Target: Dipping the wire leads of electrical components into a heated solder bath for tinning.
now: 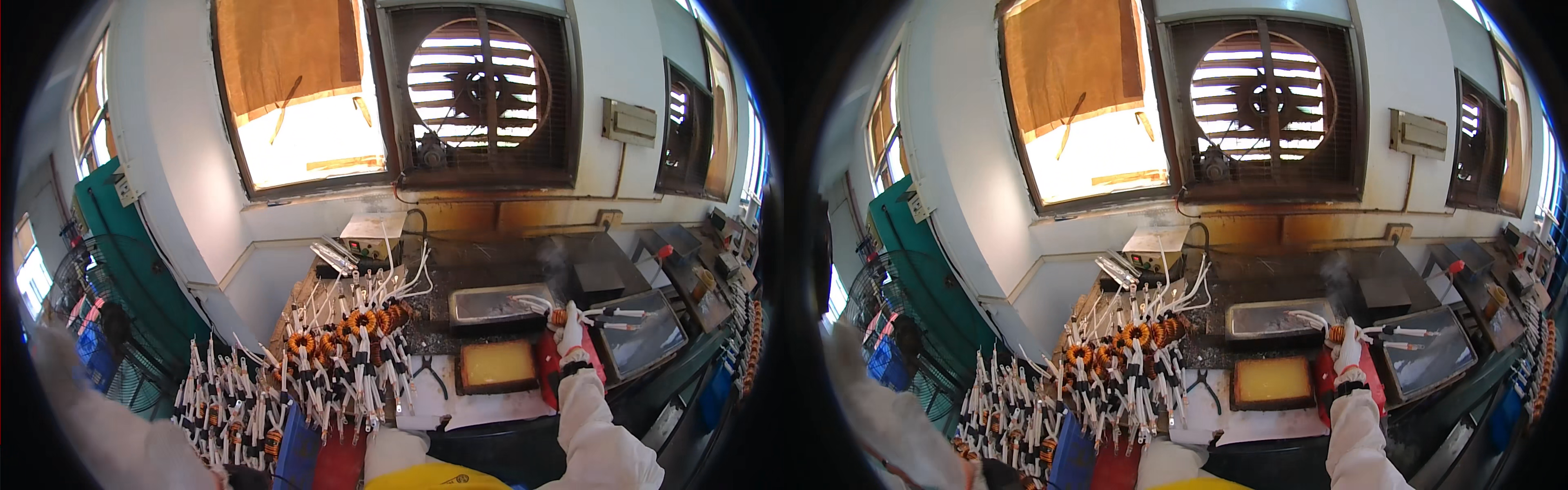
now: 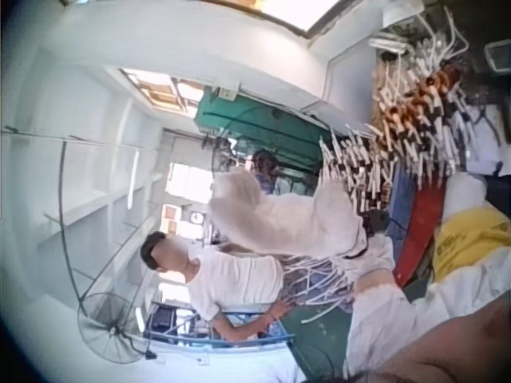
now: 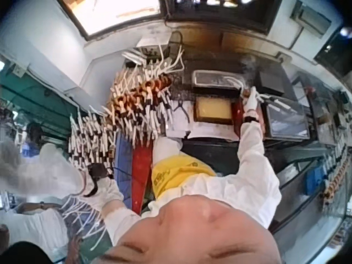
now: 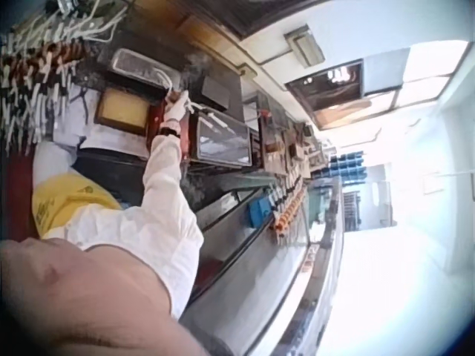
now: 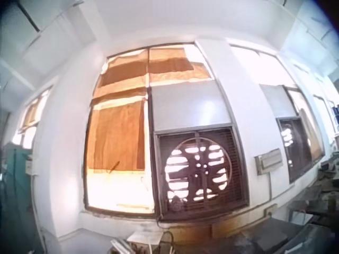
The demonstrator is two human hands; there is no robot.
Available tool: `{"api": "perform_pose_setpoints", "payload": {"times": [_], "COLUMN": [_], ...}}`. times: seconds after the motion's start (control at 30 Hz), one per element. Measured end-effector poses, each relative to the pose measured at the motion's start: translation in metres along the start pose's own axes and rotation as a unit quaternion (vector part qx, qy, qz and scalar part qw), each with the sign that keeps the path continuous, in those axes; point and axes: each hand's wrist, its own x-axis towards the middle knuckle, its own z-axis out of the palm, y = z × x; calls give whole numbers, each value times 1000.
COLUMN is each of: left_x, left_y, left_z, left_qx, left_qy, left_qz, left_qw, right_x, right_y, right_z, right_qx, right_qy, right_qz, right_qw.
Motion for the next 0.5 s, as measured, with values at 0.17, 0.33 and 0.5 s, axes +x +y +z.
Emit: {"api": "perform_pose_setpoints", "payload": {"times": [0.17,0.33,0.5], "left_x": [-127,-358,-444], "left_y": [80,188,226], "left_z": [60,70,48], "left_qx": [-134,-191,-82], "left_qy": [-296,-391,-499], "left_qz": [-415,-458,-414], "left_qw": [850,776,757], "right_x": [-10,-4,-13], "right_y": [-2,-3,-5], "right_z": [8,4,22], "right_qx": [-7,-10,-58], "right_qy": [-4,10,32], "right_qz": [-21,-15,-54], "right_qw": [1000,1000,996]}}
